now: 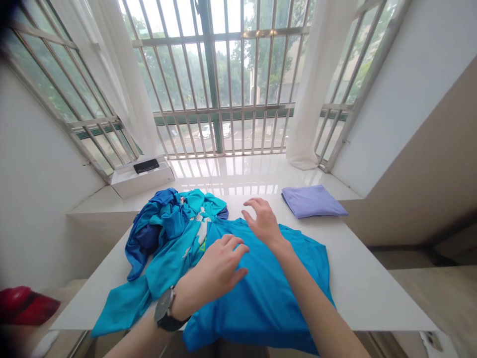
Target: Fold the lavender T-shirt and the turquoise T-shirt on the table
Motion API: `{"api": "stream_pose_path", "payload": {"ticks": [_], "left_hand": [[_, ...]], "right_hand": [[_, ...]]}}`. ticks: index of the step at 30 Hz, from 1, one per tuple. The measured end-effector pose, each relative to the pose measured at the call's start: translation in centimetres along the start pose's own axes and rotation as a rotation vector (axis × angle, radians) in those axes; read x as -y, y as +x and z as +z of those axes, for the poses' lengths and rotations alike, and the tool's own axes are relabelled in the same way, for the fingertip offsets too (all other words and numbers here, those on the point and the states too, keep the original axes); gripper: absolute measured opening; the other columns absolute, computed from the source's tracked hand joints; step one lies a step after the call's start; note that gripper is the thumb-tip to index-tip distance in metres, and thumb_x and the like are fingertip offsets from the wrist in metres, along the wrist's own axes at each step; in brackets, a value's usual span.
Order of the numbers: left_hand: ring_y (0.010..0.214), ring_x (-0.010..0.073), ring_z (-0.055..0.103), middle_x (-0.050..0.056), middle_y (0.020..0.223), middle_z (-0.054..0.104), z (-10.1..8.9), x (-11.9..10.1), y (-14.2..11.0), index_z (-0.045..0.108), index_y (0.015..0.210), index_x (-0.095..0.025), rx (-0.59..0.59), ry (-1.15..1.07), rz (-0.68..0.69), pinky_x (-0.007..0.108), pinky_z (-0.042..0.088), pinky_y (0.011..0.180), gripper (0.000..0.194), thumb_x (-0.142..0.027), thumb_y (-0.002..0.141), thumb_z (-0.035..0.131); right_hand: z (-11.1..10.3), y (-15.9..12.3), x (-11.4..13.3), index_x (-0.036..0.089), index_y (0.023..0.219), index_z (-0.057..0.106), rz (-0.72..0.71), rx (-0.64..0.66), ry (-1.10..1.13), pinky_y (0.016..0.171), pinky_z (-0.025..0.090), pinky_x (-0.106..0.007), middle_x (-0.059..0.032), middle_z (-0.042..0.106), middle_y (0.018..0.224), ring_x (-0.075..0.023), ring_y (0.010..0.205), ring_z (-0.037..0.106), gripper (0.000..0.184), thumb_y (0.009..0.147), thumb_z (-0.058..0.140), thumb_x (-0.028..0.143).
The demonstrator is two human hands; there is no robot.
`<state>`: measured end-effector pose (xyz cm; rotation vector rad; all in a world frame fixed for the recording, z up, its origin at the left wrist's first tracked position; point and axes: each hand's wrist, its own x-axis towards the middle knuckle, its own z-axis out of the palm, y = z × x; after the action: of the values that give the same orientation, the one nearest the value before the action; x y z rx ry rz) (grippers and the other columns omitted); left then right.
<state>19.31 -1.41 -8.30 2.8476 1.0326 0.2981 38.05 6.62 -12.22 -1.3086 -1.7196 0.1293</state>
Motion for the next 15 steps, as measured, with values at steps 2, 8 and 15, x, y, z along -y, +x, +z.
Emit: {"api": "stream_pose_path", "payload": {"ticks": [2,8,15], "left_hand": [[0.100,0.0294,0.060,0.009,0.106,0.066,0.2,-1.0,3.2,0.061,0.112,-0.020,0.004,-0.019,0.119,0.041,0.052,0.085,0.030,-0.038,0.088,0.065],[0.087,0.0209,0.066,0.003,0.096,0.072,5.4,-0.8,10.8,0.065,0.107,-0.023,0.136,-0.310,0.169,0.028,0.049,0.071,0.020,-0.032,0.092,0.056],[0.083,0.0181,0.064,0.002,0.091,0.071,11.0,1.9,11.4,0.069,0.096,-0.022,0.124,-0.372,0.087,0.024,0.045,0.068,0.016,-0.025,0.086,0.057]], "right_hand": [[-4.4,-1.5,-1.4,0.022,0.099,0.069,0.160,-0.071,-0.008,0.087,0.053,-0.040,-0.0076,0.071,0.104,-0.0241,0.097,0.065,0.023,0.087,0.060,0.039],[-13.9,-9.5,-7.0,0.020,0.092,0.070,0.643,-0.142,-0.146,0.071,0.055,-0.034,-0.0077,0.074,0.086,-0.0220,0.076,0.069,0.033,0.079,0.059,0.048],[-14.7,-14.4,-10.4,0.020,0.090,0.072,0.751,-0.048,-0.189,0.073,0.055,-0.036,-0.0086,0.076,0.090,-0.0235,0.075,0.071,0.039,0.078,0.056,0.053]]}}
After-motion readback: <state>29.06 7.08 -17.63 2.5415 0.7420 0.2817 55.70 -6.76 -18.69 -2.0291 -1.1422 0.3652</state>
